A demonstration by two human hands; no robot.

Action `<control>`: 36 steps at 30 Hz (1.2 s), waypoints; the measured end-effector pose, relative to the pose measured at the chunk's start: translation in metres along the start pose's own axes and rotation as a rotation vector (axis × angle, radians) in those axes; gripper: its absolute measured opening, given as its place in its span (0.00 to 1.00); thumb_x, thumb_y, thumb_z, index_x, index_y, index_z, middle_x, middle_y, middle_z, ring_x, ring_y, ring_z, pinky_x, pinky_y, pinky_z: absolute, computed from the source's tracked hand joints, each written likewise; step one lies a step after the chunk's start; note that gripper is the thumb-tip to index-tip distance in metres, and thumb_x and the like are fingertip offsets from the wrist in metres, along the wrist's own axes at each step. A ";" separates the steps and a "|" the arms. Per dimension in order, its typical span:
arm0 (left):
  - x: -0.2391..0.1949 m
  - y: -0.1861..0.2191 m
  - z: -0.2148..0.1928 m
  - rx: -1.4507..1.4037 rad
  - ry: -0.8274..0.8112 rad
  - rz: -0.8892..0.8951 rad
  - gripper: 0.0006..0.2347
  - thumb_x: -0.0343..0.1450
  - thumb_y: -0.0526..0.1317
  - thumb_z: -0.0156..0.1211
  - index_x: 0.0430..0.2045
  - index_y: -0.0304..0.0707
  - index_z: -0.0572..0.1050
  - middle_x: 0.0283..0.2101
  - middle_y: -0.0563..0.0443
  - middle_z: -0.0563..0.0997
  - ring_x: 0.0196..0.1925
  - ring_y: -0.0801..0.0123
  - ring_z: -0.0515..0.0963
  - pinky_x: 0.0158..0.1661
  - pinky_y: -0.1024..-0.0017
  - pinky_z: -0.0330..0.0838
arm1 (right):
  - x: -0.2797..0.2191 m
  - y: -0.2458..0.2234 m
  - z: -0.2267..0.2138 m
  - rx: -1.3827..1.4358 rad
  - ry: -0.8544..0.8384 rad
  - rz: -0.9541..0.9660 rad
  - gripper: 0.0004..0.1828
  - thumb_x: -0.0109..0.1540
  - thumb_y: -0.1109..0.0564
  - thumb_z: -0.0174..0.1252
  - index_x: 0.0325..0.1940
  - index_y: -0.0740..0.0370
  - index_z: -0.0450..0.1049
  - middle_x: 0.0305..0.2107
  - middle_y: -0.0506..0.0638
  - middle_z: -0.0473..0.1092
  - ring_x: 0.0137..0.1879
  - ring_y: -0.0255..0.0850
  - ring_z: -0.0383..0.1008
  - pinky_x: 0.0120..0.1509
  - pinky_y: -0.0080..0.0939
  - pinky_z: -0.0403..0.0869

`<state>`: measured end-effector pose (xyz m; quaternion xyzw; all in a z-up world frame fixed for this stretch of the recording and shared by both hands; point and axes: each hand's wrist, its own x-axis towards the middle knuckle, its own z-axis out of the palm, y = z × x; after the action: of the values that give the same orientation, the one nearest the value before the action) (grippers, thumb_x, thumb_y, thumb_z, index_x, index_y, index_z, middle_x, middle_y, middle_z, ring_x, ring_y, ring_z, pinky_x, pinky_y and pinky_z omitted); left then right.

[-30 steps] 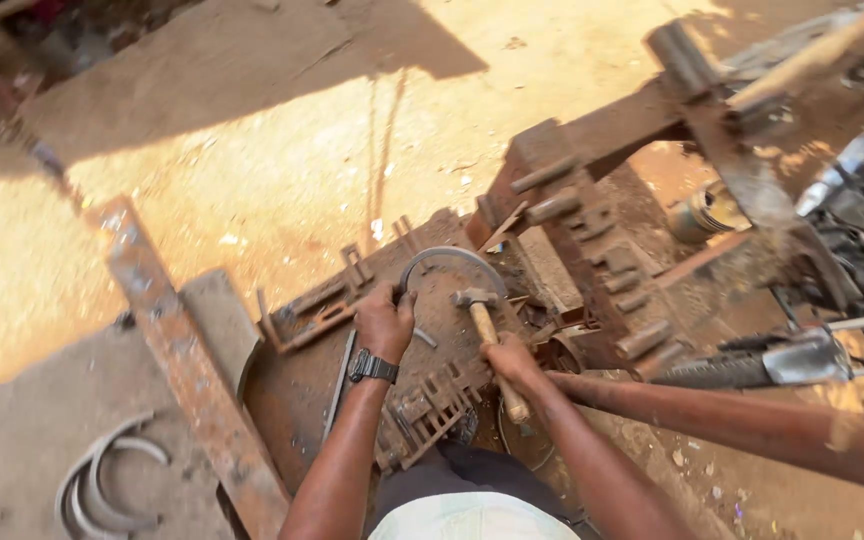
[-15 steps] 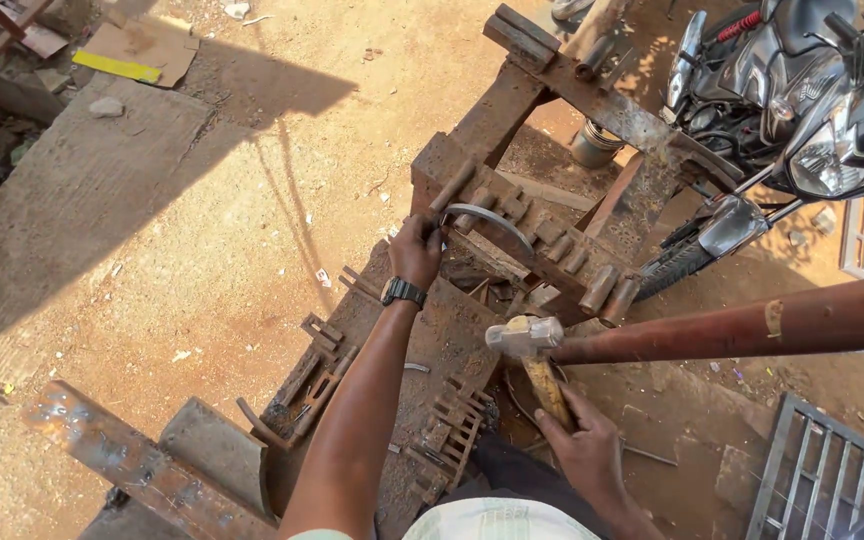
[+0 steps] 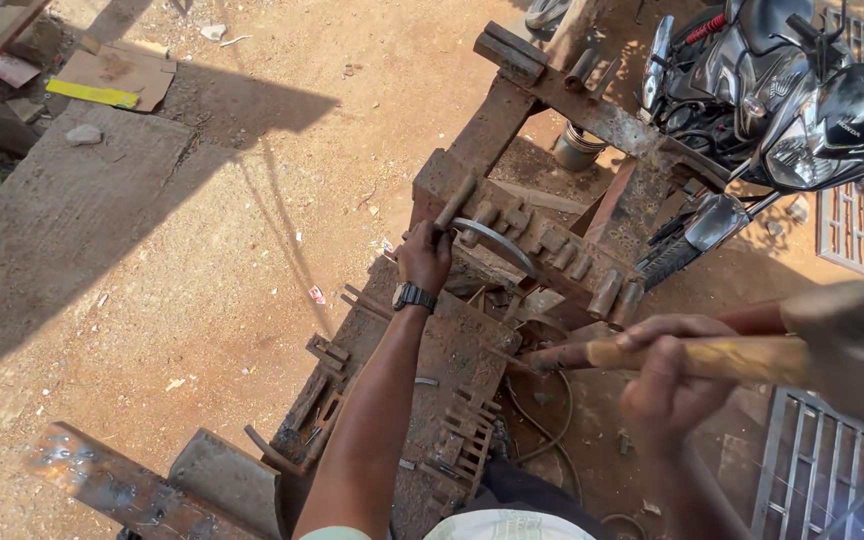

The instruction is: Bending a curved metal rod using a hammer and a bending jig.

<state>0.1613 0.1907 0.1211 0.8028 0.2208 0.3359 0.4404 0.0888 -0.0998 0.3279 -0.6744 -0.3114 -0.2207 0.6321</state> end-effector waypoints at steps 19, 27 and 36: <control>-0.182 -0.038 -0.075 -0.346 0.061 -0.663 0.09 0.66 0.41 0.65 0.25 0.32 0.77 0.24 0.49 0.84 0.27 0.70 0.84 0.31 0.65 0.78 | -0.156 0.113 -0.021 -0.511 -0.646 0.815 0.30 0.60 0.56 0.63 0.68 0.56 0.73 0.35 0.57 0.76 0.38 0.38 0.73 0.43 0.39 0.72; -0.324 -0.055 -0.136 0.268 0.028 -1.223 0.10 0.69 0.43 0.66 0.26 0.33 0.81 0.25 0.37 0.82 0.27 0.48 0.81 0.32 0.52 0.76 | -0.186 0.235 0.045 -0.666 -1.085 0.661 0.29 0.57 0.62 0.63 0.63 0.53 0.72 0.47 0.52 0.73 0.48 0.52 0.78 0.53 0.54 0.78; -0.352 -0.062 -0.093 0.428 0.162 -1.223 0.08 0.63 0.35 0.65 0.34 0.38 0.83 0.37 0.36 0.84 0.40 0.45 0.84 0.43 0.52 0.79 | -0.206 0.247 0.117 -0.310 -1.388 0.323 0.19 0.60 0.55 0.67 0.51 0.67 0.76 0.41 0.58 0.76 0.44 0.48 0.80 0.49 0.48 0.78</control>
<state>-0.1486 0.0452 -0.0175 0.5745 0.7322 0.0328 0.3643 0.1046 -0.0147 -0.0035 -0.7783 -0.5023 0.3121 0.2110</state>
